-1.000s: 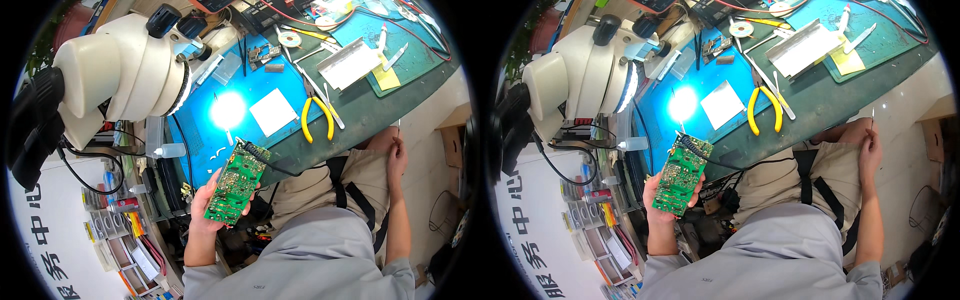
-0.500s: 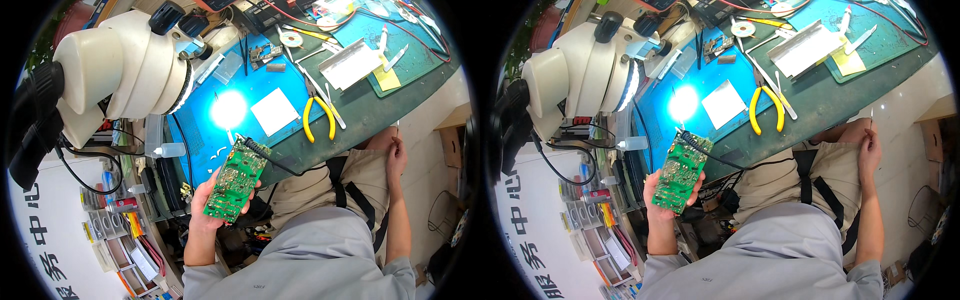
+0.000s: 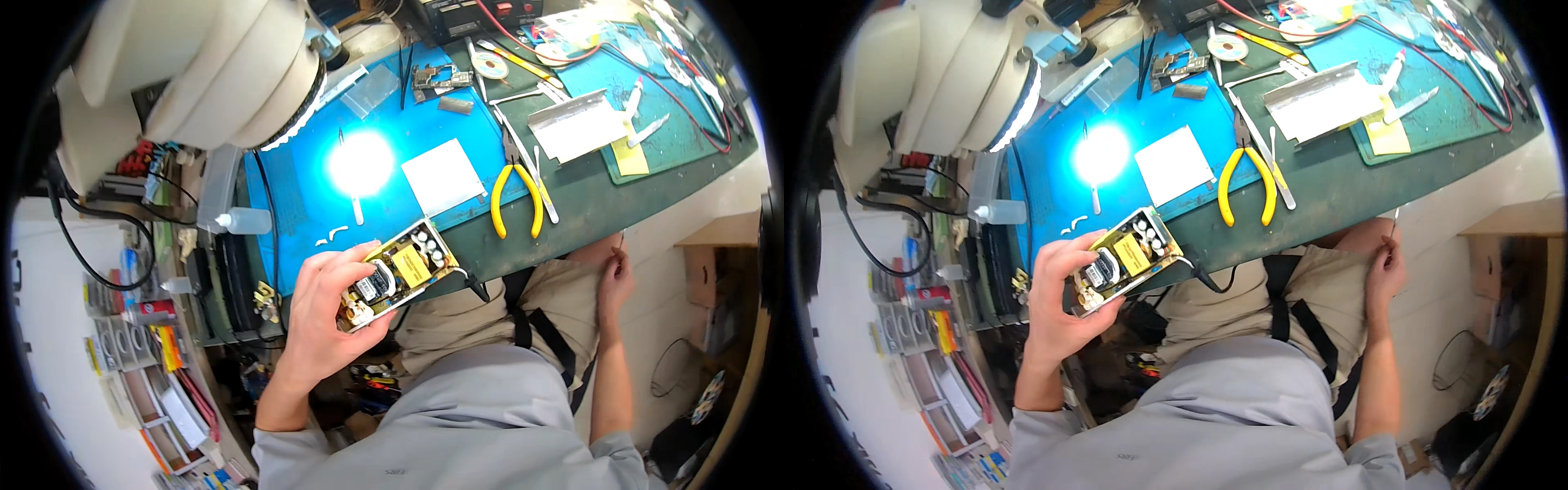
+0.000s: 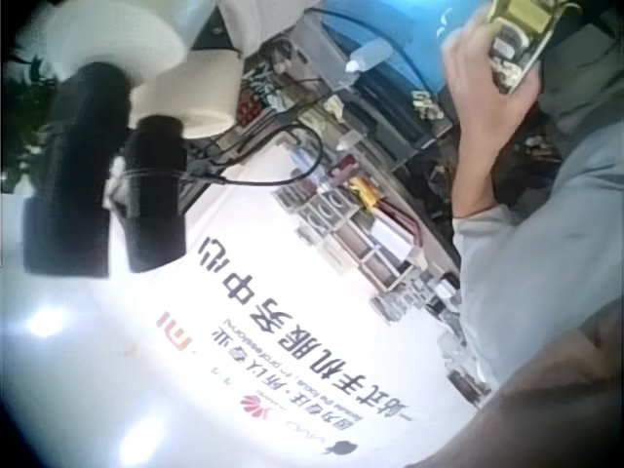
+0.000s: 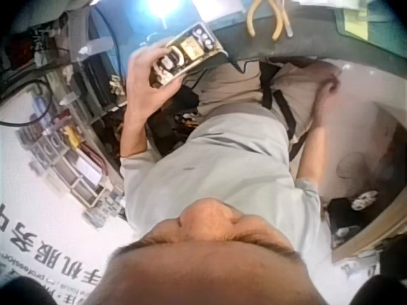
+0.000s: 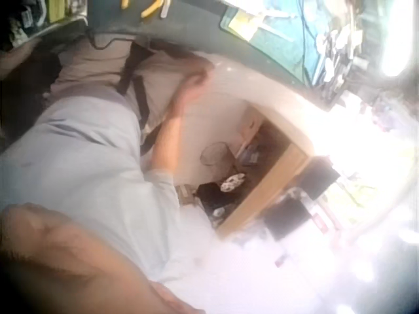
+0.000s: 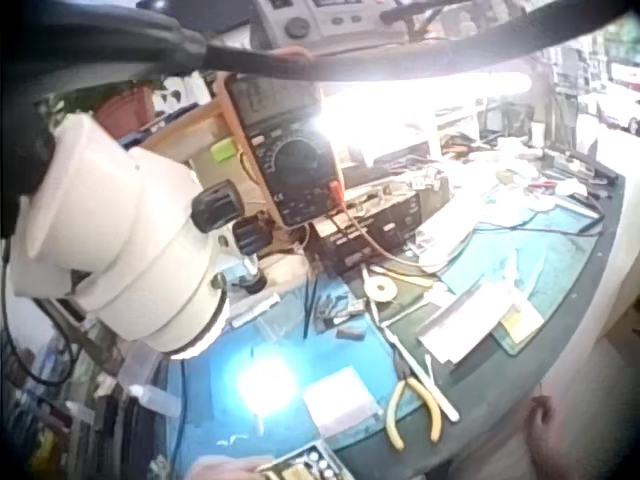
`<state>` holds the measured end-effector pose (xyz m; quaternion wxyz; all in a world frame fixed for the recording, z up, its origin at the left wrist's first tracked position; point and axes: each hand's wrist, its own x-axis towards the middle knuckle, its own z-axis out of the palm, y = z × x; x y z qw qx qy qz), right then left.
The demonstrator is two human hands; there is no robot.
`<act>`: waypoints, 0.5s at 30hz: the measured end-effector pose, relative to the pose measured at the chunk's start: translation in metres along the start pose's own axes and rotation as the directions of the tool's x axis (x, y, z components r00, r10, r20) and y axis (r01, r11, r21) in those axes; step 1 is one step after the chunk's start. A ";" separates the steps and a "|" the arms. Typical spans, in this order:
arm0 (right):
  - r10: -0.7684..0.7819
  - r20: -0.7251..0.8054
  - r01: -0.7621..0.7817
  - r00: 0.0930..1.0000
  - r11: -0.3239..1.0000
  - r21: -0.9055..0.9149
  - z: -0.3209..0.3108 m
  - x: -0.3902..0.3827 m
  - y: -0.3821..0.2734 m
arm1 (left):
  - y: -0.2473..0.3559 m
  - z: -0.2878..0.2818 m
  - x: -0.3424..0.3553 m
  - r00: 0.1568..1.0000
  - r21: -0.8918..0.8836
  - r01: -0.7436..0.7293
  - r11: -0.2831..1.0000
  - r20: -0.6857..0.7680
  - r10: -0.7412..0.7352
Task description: The person uses a small metal tool to scrape and clean the surface of a yellow electronic component held in their left hand. They repeatedly rub the tool against the component's surface, occasionally rotating the object to access different areas, while working at a cluttered bench under a bright lamp.
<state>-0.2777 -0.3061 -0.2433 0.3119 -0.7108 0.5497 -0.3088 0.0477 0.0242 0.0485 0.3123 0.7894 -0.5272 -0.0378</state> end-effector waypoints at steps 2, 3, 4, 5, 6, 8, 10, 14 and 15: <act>0.015 0.007 -0.015 1.000 1.000 0.022 0.000 0.001 0.007 | -0.003 0.002 -0.001 0.998 0.043 -0.060 0.997 -0.004 0.060; -0.004 0.017 0.003 1.000 1.000 0.027 0.001 0.000 0.008 | -0.003 0.000 -0.001 0.996 0.079 -0.094 0.992 0.004 0.094; -0.002 0.023 0.002 1.000 1.000 0.014 0.000 0.002 0.009 | -0.004 0.000 -0.002 0.996 0.078 -0.091 0.993 0.010 0.091; 0.000 0.029 0.000 1.000 1.000 0.001 -0.002 0.003 0.011 | -0.005 0.001 -0.003 0.996 0.077 -0.090 0.993 0.018 0.089; 0.010 0.034 -0.010 0.999 1.000 -0.009 -0.001 0.003 0.011 | -0.006 0.000 -0.003 0.995 0.079 -0.092 0.993 0.033 0.089; 0.003 0.019 -0.003 1.000 1.000 -0.011 0.000 0.004 0.015 | -0.009 0.000 -0.004 0.996 0.050 -0.091 0.995 0.031 0.089; 0.001 0.014 0.000 1.000 1.000 -0.030 0.001 0.003 0.011 | -0.010 0.000 -0.005 0.996 0.034 -0.087 0.996 0.036 0.086; 0.036 0.031 -0.034 0.999 0.998 -0.059 -0.001 0.001 0.002 | -0.013 0.000 -0.003 0.996 -0.018 -0.074 0.997 0.051 0.074; 0.056 0.037 -0.054 0.998 0.997 -0.052 -0.001 0.000 0.000 | -0.015 0.001 -0.002 0.996 -0.040 -0.070 0.997 0.055 0.073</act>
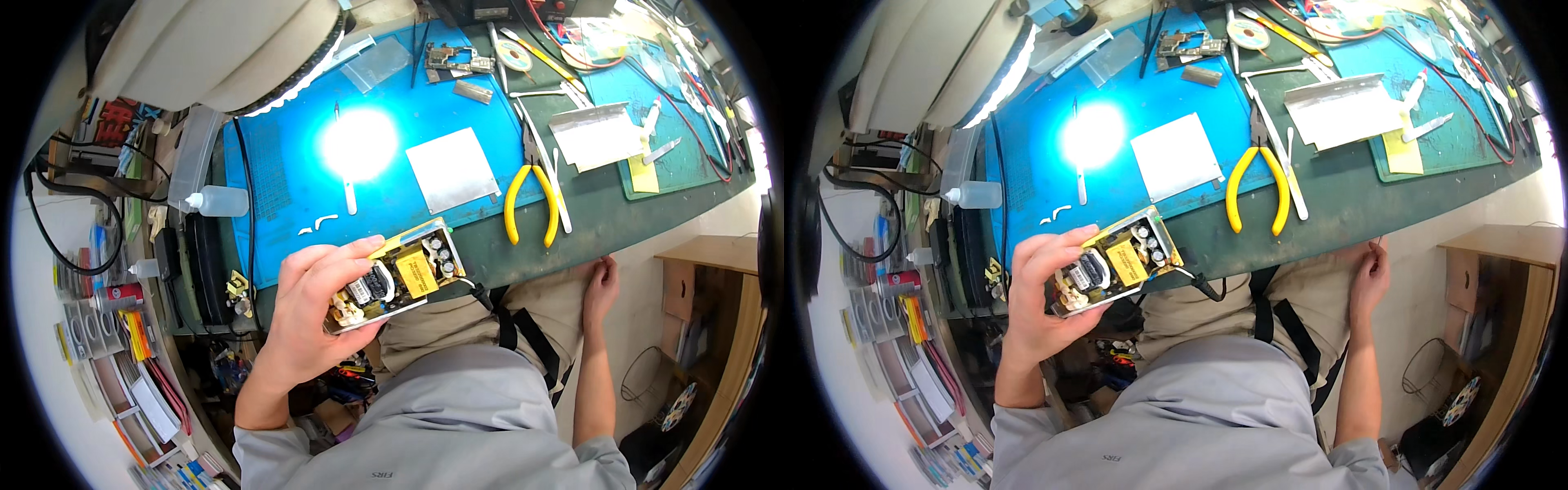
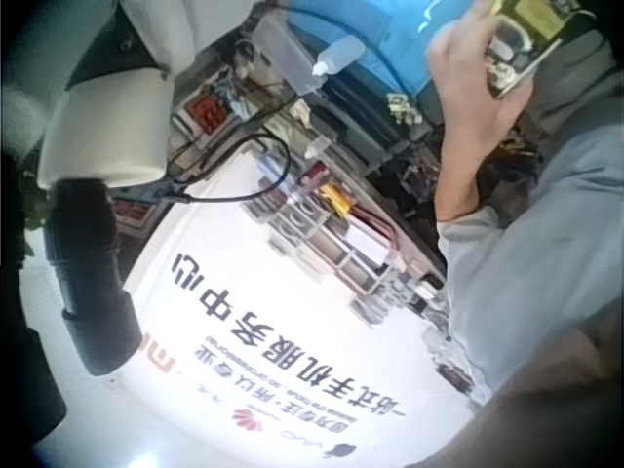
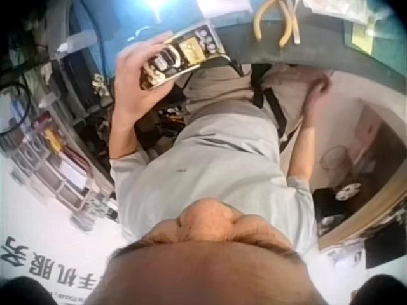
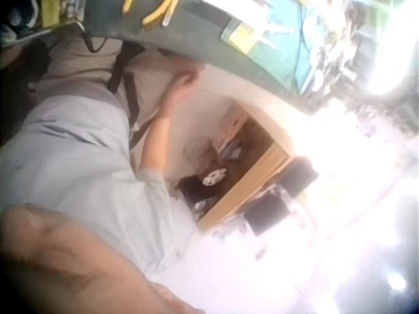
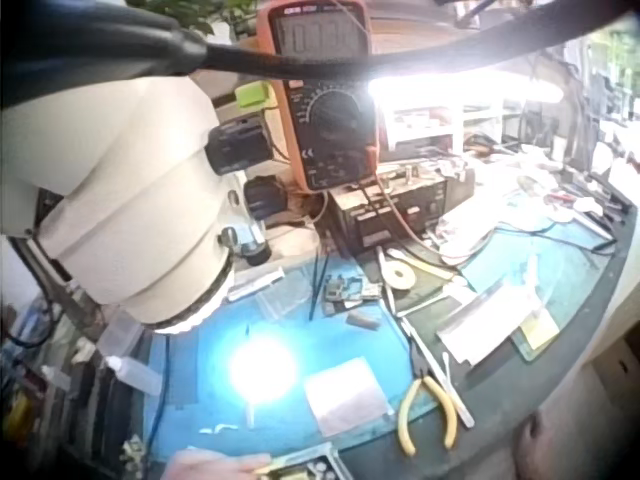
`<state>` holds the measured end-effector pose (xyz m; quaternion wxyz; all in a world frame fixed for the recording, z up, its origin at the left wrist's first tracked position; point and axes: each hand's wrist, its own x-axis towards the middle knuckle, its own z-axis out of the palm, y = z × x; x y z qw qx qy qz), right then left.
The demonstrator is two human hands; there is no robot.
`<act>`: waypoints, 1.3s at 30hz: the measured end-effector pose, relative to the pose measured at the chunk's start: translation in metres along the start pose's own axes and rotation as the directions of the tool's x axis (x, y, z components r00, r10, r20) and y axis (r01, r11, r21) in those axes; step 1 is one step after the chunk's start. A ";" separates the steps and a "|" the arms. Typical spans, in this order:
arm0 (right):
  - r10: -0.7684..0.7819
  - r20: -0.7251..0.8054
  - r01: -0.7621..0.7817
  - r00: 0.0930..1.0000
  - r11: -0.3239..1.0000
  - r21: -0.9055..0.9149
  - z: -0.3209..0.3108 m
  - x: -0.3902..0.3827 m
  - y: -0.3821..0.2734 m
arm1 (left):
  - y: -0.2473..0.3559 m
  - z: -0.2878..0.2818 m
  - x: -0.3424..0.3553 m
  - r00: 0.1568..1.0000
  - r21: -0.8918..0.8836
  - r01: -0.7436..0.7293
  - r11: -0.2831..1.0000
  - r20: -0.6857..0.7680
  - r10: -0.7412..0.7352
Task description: The person uses a small metal tool to scrape and clean the surface of a yellow electronic component held in their left hand. They repeatedly rub the tool against the component's surface, occasionally rotating the object to access different areas, while working at a cluttered bench under a bright lamp.
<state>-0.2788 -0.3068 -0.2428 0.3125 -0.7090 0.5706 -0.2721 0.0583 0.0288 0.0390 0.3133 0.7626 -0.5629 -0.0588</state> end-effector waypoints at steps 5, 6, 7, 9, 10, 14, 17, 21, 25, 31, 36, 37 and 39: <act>0.007 -0.014 -0.007 1.000 1.000 0.015 0.002 -0.001 -0.006 | 0.000 0.002 0.000 0.999 -0.066 0.026 0.997 -0.020 -0.028; -0.002 -0.020 0.002 1.000 1.000 0.007 0.002 -0.001 -0.006 | -0.001 0.001 0.000 1.000 -0.056 0.024 0.998 -0.001 -0.024; 0.007 -0.015 -0.007 1.000 1.000 0.010 0.001 -0.001 -0.005 | -0.002 0.000 0.000 1.000 -0.046 0.021 0.999 0.016 -0.021; 0.022 -0.004 -0.022 1.000 1.000 0.020 0.000 -0.001 -0.004 | -0.004 0.001 -0.002 0.999 -0.047 0.038 0.998 0.022 -0.037; 0.023 -0.009 -0.023 1.000 1.000 0.010 0.000 -0.001 -0.003 | -0.005 0.002 -0.002 0.999 -0.052 0.041 0.998 0.020 -0.040; 0.030 -0.018 -0.030 0.999 1.000 0.000 0.002 0.000 0.000 | -0.007 0.004 -0.003 0.998 -0.090 0.058 0.994 0.012 -0.057; 0.033 -0.009 -0.033 0.999 0.999 0.003 0.002 0.001 0.001 | -0.008 0.004 -0.004 0.998 -0.070 0.064 0.996 0.024 -0.062; 0.016 -0.014 -0.016 1.000 1.000 0.025 0.003 0.003 0.008 | -0.008 0.004 -0.004 0.996 -0.085 0.081 0.993 0.030 -0.079; 0.013 -0.017 -0.013 1.000 1.000 0.006 0.004 0.004 0.009 | -0.009 0.006 -0.006 0.992 -0.138 0.121 0.983 0.037 -0.117; 0.005 -0.027 -0.005 1.000 1.000 -0.002 0.004 0.004 0.012 | -0.009 0.006 -0.006 0.989 -0.158 0.142 0.977 0.052 -0.135; 0.008 -0.027 -0.008 1.000 1.000 -0.009 0.004 0.005 0.009 | -0.008 0.005 -0.006 0.989 -0.156 0.143 0.977 0.054 -0.136; 0.017 -0.026 -0.017 1.000 1.000 -0.003 0.004 0.004 0.010 | -0.008 0.005 -0.006 0.989 -0.153 0.143 0.978 0.054 -0.136; 0.035 -0.021 -0.035 0.999 0.999 0.007 0.004 0.004 0.010 | -0.007 0.006 -0.006 0.990 -0.145 0.136 0.980 0.051 -0.130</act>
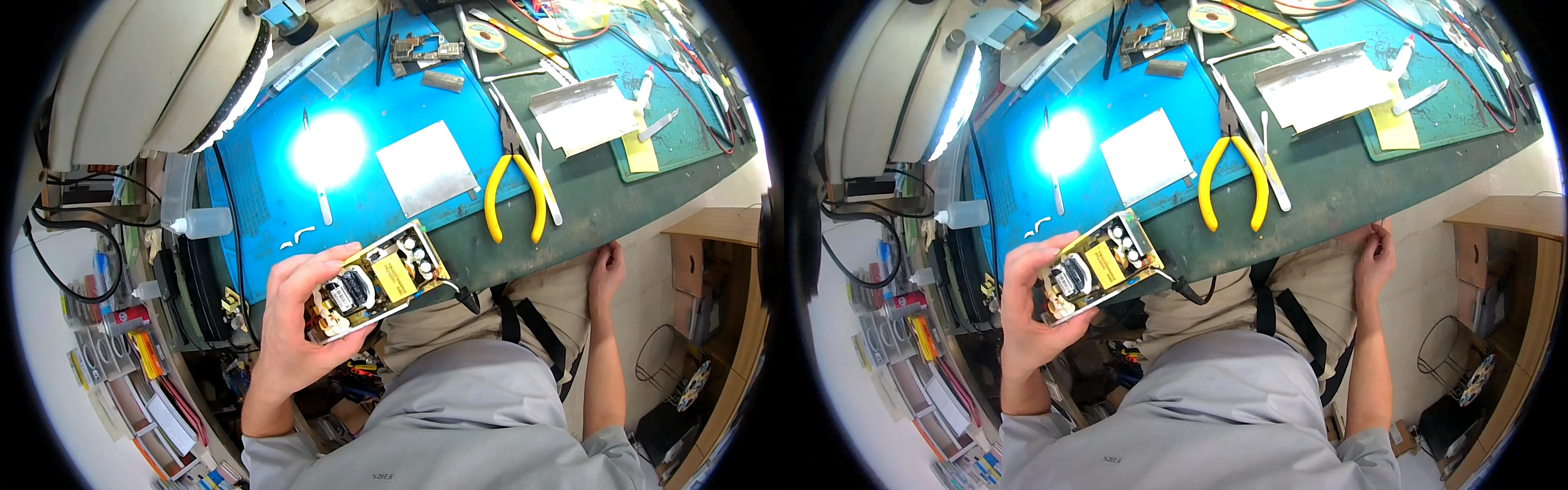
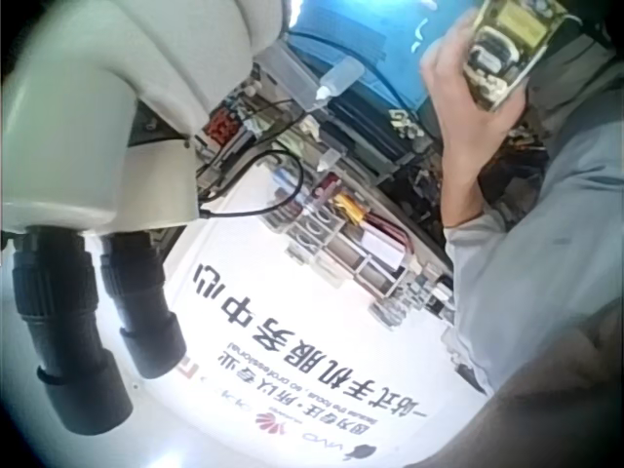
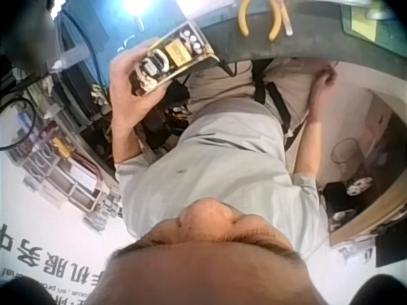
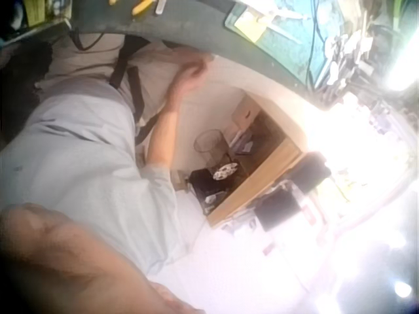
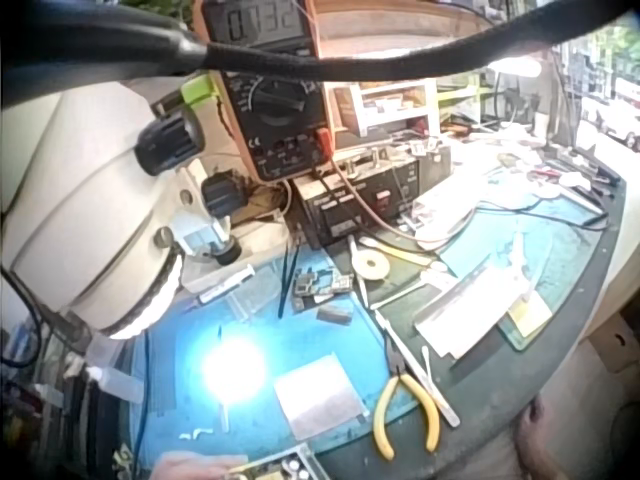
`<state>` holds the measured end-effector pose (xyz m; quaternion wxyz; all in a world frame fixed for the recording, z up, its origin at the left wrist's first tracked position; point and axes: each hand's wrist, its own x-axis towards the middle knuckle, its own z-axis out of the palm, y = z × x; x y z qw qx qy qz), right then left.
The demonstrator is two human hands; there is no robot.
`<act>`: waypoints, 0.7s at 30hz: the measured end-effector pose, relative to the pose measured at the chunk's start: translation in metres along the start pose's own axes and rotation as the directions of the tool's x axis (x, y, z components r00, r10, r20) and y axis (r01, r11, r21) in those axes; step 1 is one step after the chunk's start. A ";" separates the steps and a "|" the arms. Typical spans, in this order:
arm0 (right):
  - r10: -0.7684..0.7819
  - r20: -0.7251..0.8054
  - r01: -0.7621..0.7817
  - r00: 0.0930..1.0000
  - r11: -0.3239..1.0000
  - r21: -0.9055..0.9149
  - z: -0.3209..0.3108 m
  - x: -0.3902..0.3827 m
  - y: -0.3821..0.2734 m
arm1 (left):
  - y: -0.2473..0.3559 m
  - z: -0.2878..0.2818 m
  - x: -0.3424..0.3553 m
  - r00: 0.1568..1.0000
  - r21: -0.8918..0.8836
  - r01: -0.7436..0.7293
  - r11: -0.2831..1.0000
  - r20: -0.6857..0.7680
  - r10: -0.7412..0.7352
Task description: The person uses a small metal tool to scrape and clean the surface of a yellow electronic component held in their left hand. They repeatedly rub the tool against the component's surface, occasionally rotating the object to access different areas, while working at a cluttered bench under a bright lamp.
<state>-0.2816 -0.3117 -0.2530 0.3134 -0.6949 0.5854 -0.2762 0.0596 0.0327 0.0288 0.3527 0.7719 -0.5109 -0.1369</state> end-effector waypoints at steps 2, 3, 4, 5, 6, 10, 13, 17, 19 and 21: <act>0.001 -0.005 -0.001 1.000 1.000 -0.021 0.000 -0.001 -0.003 | 0.001 0.000 0.000 1.000 0.011 -0.012 1.000 -0.005 0.012; 0.002 -0.006 -0.002 1.000 1.000 -0.031 -0.001 -0.001 -0.004 | 0.002 -0.001 0.000 1.000 0.027 -0.016 1.000 -0.005 0.016; 0.008 -0.003 -0.008 1.000 1.000 -0.021 0.000 -0.001 -0.004 | 0.003 -0.001 0.000 1.000 0.043 -0.020 0.999 -0.006 0.020; 0.015 0.001 -0.015 1.000 1.000 -0.012 0.000 -0.001 -0.002 | 0.004 -0.002 0.000 1.000 0.058 -0.024 0.998 -0.006 0.024; 0.019 0.006 -0.019 1.000 1.000 -0.003 0.000 0.000 -0.001 | 0.005 -0.002 0.000 0.999 0.070 -0.032 0.997 -0.012 0.033; 0.006 -0.001 -0.006 1.000 1.000 -0.016 0.000 0.001 0.003 | 0.009 -0.001 0.000 0.997 0.119 -0.066 0.991 -0.034 0.070; 0.001 -0.003 -0.001 1.000 1.000 -0.016 0.001 0.001 0.006 | 0.010 0.003 0.000 0.994 0.116 -0.078 0.990 -0.066 0.086; -0.004 0.000 0.004 1.000 0.999 -0.035 0.001 0.001 0.006 | 0.009 0.004 0.000 0.992 0.117 -0.083 0.990 -0.081 0.093; 0.001 0.000 -0.001 1.000 0.999 -0.048 0.000 0.000 0.004 | 0.009 0.003 -0.001 0.994 0.130 -0.083 0.988 -0.063 0.092; 0.015 0.000 -0.015 1.000 0.998 -0.065 0.000 0.000 0.001 | 0.009 0.002 -0.001 0.995 0.121 -0.075 0.990 -0.050 0.082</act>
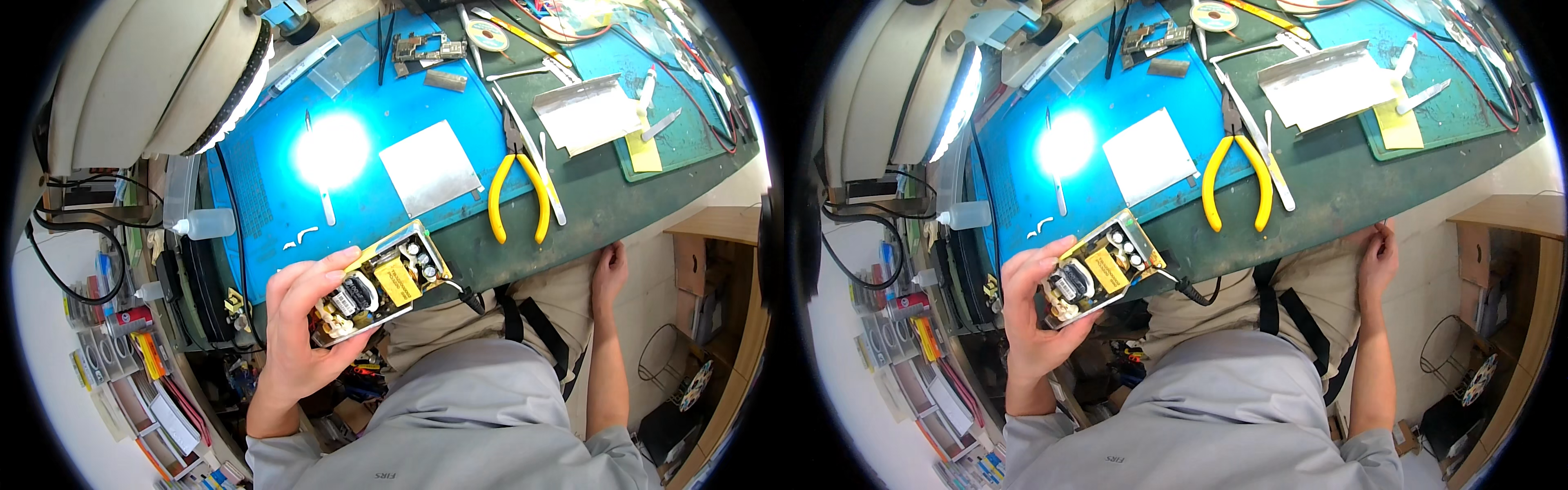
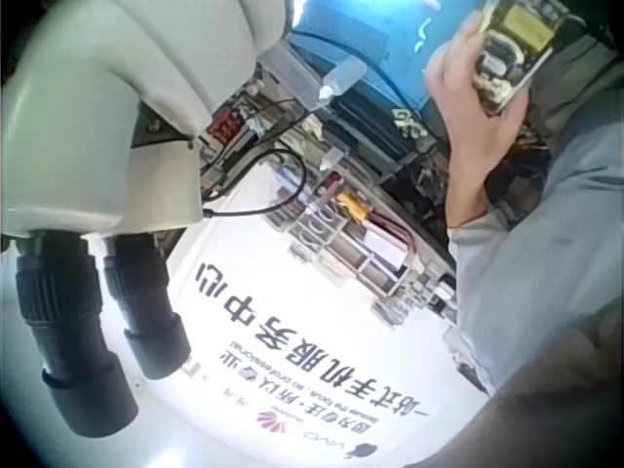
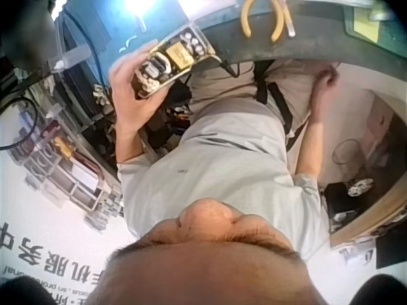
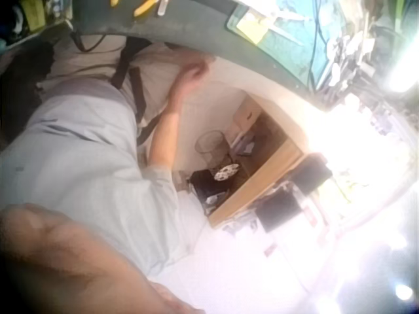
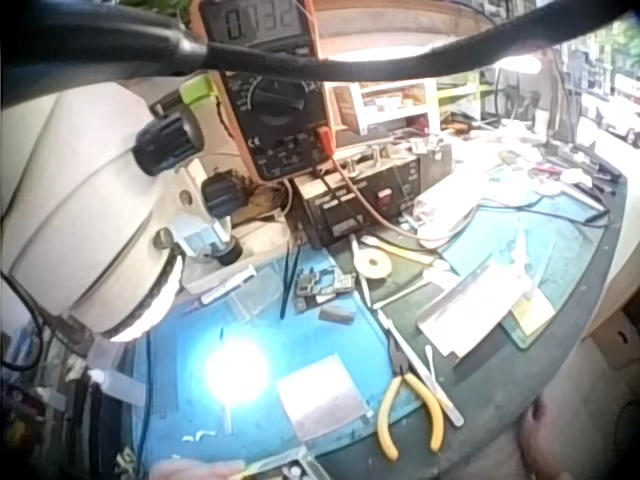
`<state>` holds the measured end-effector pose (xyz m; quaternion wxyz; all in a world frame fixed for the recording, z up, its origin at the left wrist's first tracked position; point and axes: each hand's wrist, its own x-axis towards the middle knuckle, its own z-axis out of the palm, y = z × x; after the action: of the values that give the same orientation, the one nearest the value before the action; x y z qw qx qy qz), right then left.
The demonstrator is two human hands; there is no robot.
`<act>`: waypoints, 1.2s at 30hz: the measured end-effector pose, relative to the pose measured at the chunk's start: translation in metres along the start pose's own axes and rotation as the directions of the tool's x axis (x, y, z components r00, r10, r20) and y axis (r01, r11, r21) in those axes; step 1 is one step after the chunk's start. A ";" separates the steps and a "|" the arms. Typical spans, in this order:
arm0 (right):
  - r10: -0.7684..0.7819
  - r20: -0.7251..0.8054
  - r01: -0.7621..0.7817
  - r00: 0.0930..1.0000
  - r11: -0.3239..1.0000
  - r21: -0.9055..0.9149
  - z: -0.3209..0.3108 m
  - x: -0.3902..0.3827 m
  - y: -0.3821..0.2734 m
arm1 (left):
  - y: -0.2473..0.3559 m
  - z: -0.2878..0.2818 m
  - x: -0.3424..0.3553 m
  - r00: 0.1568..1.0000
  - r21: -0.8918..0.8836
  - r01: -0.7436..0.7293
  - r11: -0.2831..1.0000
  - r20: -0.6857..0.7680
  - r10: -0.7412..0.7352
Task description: The person uses a small metal tool to scrape and clean the surface of a yellow electronic component held in their left hand. They repeatedly rub the tool against the component's surface, occasionally rotating the object to access different areas, while working at a cluttered bench under a bright lamp.
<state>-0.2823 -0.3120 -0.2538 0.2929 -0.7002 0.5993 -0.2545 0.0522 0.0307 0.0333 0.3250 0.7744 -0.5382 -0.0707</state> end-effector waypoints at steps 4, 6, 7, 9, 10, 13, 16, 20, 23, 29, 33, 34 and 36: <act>-0.006 0.003 0.006 1.000 1.000 -0.020 -0.001 -0.001 -0.005 | -0.004 0.002 -0.001 1.000 -0.043 0.020 0.999 0.008 -0.019; -0.015 -0.003 0.015 1.000 1.000 -0.017 -0.001 0.000 -0.004 | -0.003 0.002 0.000 0.999 -0.068 0.046 0.997 0.012 -0.046; -0.051 -0.020 0.051 0.999 0.999 -0.005 0.000 0.000 0.001 | 0.000 0.002 0.002 0.997 -0.088 0.073 0.993 0.018 -0.071; -0.124 -0.054 0.125 0.991 0.992 0.020 0.003 0.002 0.006 | 0.001 0.002 0.002 0.993 -0.106 0.117 0.987 0.046 -0.113; -0.098 -0.041 0.099 0.994 0.995 0.012 0.003 0.002 0.006 | 0.000 0.001 0.002 0.989 -0.104 0.135 0.985 0.069 -0.128; -0.046 -0.017 0.046 0.999 0.999 -0.006 0.000 0.001 0.002 | 0.002 -0.001 0.002 0.986 -0.069 0.147 0.987 0.094 -0.140; -0.046 -0.021 0.046 0.999 0.999 0.009 -0.001 0.000 -0.002 | 0.004 -0.001 -0.001 0.981 -0.050 0.175 0.983 0.093 -0.170; -0.041 -0.020 0.042 0.999 0.998 0.056 -0.001 -0.001 -0.006 | 0.012 0.007 -0.015 0.967 -0.051 0.253 0.966 0.049 -0.250; -0.046 -0.017 0.047 0.999 0.997 0.061 0.000 -0.002 -0.011 | 0.017 0.025 -0.025 0.972 -0.018 0.199 0.980 -0.127 -0.200; -0.027 0.009 0.027 1.000 0.999 0.041 -0.005 -0.002 -0.012 | 0.012 0.030 -0.037 0.959 0.010 0.240 0.971 -0.160 -0.236; 0.022 0.014 -0.022 1.000 1.000 0.009 -0.004 -0.004 -0.014 | 0.012 0.033 -0.044 0.933 -0.069 0.284 0.956 -0.210 -0.292; 0.013 0.010 -0.013 1.000 1.000 0.027 -0.004 -0.005 -0.015 | 0.012 0.034 -0.045 0.931 -0.075 0.280 0.957 -0.220 -0.290; -0.009 0.001 0.008 1.000 0.998 0.062 -0.002 -0.004 -0.017 | 0.012 0.036 -0.046 0.924 -0.121 0.276 0.953 -0.241 -0.298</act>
<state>-0.2725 -0.3069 -0.2399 0.3140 -0.6934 0.5879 -0.2737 0.0077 0.0534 0.0009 0.4104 0.8331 -0.3688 -0.0398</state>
